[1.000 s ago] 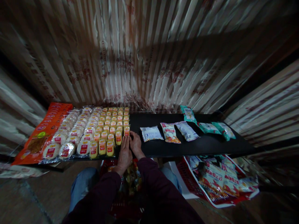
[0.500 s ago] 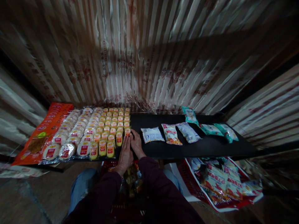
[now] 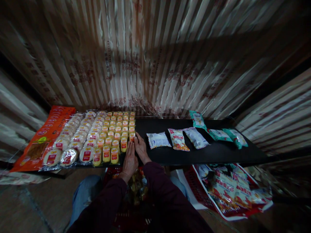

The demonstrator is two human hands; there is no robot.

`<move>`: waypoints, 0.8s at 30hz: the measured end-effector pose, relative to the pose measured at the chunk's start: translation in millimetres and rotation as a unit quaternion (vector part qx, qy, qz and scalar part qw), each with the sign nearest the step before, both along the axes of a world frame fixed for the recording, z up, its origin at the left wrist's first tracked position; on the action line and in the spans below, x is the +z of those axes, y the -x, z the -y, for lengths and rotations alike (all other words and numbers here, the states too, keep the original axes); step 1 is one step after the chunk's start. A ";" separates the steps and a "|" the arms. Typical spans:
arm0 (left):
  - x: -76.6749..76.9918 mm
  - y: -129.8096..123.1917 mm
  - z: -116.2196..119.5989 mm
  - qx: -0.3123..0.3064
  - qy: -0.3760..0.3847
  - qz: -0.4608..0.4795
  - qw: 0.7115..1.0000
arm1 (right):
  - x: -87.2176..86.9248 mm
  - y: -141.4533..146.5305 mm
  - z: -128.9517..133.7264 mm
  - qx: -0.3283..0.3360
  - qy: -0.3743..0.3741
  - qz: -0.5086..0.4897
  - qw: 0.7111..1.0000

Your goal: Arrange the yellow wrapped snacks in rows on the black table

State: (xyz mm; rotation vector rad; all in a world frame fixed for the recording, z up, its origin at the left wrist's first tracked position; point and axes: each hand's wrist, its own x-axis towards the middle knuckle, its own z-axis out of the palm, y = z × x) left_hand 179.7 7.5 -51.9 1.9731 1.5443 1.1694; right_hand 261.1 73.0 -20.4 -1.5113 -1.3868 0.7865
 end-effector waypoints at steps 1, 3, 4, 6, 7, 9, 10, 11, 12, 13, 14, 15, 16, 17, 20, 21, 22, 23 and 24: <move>-0.3 0.2 -0.1 0.000 -0.003 -0.002 1.000 | 1.5 0.7 -0.1 0.006 0.006 0.002 1.000; -0.8 0.4 -0.6 0.002 -0.003 0.000 1.000 | 4.2 1.8 0.1 0.024 0.013 0.012 1.000; -1.0 0.5 -0.9 0.003 -0.002 0.000 1.000 | 5.2 2.0 0.5 0.031 0.014 0.019 0.999; -1.3 0.4 -1.5 0.005 -0.002 -0.001 1.000 | 6.6 1.9 2.1 0.036 0.018 0.031 0.999; -1.4 0.3 -1.7 0.004 -0.003 -0.004 1.000 | 6.9 1.5 3.3 0.034 0.021 0.034 0.999; -1.6 0.4 -1.8 0.003 -0.005 -0.012 1.000 | 6.7 0.7 7.2 0.025 0.027 0.034 0.999; -1.5 0.5 -1.7 0.003 -0.006 -0.015 1.000 | 6.3 0.4 10.0 0.022 0.029 0.031 0.999; -1.3 0.8 -1.4 0.003 -0.008 -0.017 1.000 | 5.7 0.1 13.2 0.019 0.031 0.028 0.999; -1.0 1.3 -1.1 0.002 -0.011 -0.019 1.000 | 5.1 0.0 17.0 0.017 0.031 0.025 0.999; -0.5 1.8 -0.6 0.000 -0.016 -0.021 1.000 | 4.4 -0.1 21.2 0.014 0.031 0.022 0.999; 0.2 2.4 0.1 -0.003 -0.021 -0.025 0.999 | 3.6 -0.2 25.7 0.010 0.030 0.020 0.999; 0.9 3.0 1.1 -0.010 -0.027 -0.032 0.999 | 2.8 -0.3 30.4 0.006 0.029 0.018 0.999; 1.5 3.7 2.4 -0.017 -0.032 -0.041 0.998 | 2.1 -0.4 35.2 0.000 0.027 0.016 0.999; 1.9 4.3 4.1 -0.024 -0.036 -0.053 0.998 | 1.3 -0.7 40.1 -0.006 0.026 0.015 1.000; 0.6 6.1 11.3 -0.043 -0.038 -0.091 0.994 | -0.7 -1.6 54.8 -0.014 0.020 0.014 1.000; -0.8 6.8 14.3 -0.047 -0.035 -0.102 0.993 | -1.2 -1.8 59.7 -0.013 0.016 0.017 1.000; -2.7 7.6 17.4 -0.051 -0.032 -0.113 0.992 | -1.6 -1.9 64.6 -0.011 0.009 0.022 1.000; -5.0 8.4 20.5 -0.055 -0.030 -0.121 0.991 | -2.0 -1.8 69.2 -0.007 -0.001 0.029 1.000; -7.6 9.3 23.4 -0.060 -0.028 -0.127 0.990 | -2.3 -1.5 73.6 -0.004 -0.013 0.039 0.999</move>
